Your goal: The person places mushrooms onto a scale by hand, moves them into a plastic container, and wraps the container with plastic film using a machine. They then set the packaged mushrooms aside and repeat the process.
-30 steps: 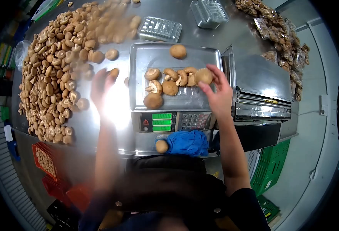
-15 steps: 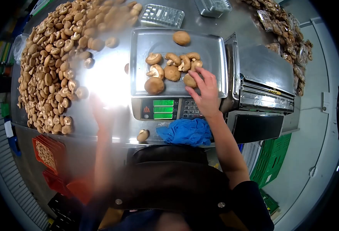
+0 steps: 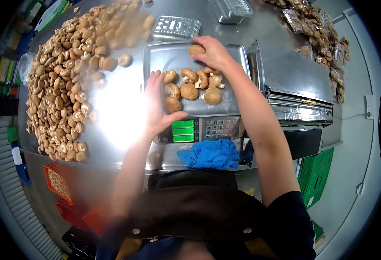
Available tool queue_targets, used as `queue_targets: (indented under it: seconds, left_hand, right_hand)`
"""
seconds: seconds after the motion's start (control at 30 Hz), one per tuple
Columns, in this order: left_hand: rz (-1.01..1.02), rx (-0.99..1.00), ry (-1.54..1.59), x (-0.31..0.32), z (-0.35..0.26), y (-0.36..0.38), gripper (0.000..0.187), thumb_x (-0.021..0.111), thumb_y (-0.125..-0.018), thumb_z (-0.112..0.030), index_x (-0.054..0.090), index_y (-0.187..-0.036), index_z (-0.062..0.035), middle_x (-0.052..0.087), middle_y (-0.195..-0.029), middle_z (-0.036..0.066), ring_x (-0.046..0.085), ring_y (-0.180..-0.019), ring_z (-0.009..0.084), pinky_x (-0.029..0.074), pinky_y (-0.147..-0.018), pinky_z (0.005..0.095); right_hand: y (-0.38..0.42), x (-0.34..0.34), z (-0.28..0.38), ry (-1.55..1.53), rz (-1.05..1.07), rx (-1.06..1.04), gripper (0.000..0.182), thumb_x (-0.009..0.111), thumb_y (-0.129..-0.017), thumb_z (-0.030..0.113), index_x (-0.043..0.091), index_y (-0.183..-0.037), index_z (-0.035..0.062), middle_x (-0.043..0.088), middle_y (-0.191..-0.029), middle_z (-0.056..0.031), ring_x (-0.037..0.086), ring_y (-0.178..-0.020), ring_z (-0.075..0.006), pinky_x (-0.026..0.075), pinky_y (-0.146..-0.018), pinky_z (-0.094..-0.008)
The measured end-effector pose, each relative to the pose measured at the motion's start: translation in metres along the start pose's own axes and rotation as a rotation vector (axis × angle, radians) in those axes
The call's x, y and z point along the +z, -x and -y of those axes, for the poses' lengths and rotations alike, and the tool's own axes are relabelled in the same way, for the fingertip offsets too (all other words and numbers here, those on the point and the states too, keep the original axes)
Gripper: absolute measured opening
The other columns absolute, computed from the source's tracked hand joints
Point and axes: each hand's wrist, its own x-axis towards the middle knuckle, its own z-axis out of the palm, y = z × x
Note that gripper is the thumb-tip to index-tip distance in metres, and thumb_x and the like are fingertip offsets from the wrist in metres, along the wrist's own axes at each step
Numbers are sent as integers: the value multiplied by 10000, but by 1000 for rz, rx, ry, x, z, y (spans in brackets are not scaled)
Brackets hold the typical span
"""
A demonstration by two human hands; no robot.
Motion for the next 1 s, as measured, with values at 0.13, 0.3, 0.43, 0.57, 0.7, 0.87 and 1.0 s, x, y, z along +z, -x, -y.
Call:
queue_targets:
  seconds: [0.13, 0.3, 0.43, 0.57, 0.7, 0.87, 1.0]
  left_hand:
    - [54, -18, -81, 3, 2, -9, 1195, 807, -584, -615, 254, -1460, -19, 273, -1499, 234, 237, -1407, 400, 237, -1150, 473]
    - [34, -35, -2, 8, 4, -21, 1153, 893, -523, -423, 309, -1424, -3, 305, -1480, 221, 239, -1401, 408, 242, -1132, 492]
    - [3, -57, 51, 13, 3, -27, 1050, 892, -550, -359, 360, -1398, -40, 370, -1424, 204, 333, -1345, 392, 328, -1087, 466]
    - [-11, -48, 64, 13, 7, -36, 796, 837, -651, -349, 487, -1303, -55, 419, -1372, 195, 445, -1250, 376, 396, -1028, 445]
    - [-69, -21, 61, 25, 8, -45, 496, 736, -772, -330, 608, -1147, -31, 517, -1264, 173, 513, -1163, 349, 398, -1002, 425]
    - [-65, 129, -77, 28, 16, -65, 306, 659, -833, -248, 657, -1043, -27, 606, -1134, 131, 567, -1045, 296, 456, -875, 377]
    - [-4, 214, -87, 15, 15, -67, 275, 638, -844, -241, 655, -1024, -34, 609, -1111, 126, 564, -1016, 293, 437, -880, 379]
  right_hand:
    - [5, -31, 27, -352, 58, 171, 434, 699, -807, 174, 597, -1212, 54, 612, -1191, -189, 558, -1148, -308, 411, -1020, -386]
    - [68, -23, 73, -211, 109, -139, 442, 694, -827, 207, 586, -1239, 89, 559, -1283, -147, 466, -1271, -305, 359, -1078, -410]
    - [80, 13, 63, 156, 7, -278, 497, 663, -845, 260, 532, -1295, 93, 476, -1368, -160, 373, -1331, -325, 243, -1129, -502]
    - [91, -5, 56, -6, -189, -109, 472, 600, -885, 341, 545, -1291, 106, 453, -1386, -179, 355, -1341, -348, 233, -1133, -486]
    - [102, 23, 32, 37, -283, -55, 399, 603, -885, 353, 605, -1233, 156, 520, -1325, -124, 413, -1280, -340, 304, -1075, -459]
    - [100, 29, 30, 14, -355, -45, 375, 604, -884, 372, 633, -1190, 158, 582, -1229, -82, 461, -1204, -315, 354, -1014, -446]
    - [101, 29, 29, 52, -337, -52, 420, 598, -885, 391, 608, -1222, 139, 566, -1248, -98, 456, -1210, -325, 346, -1025, -453]
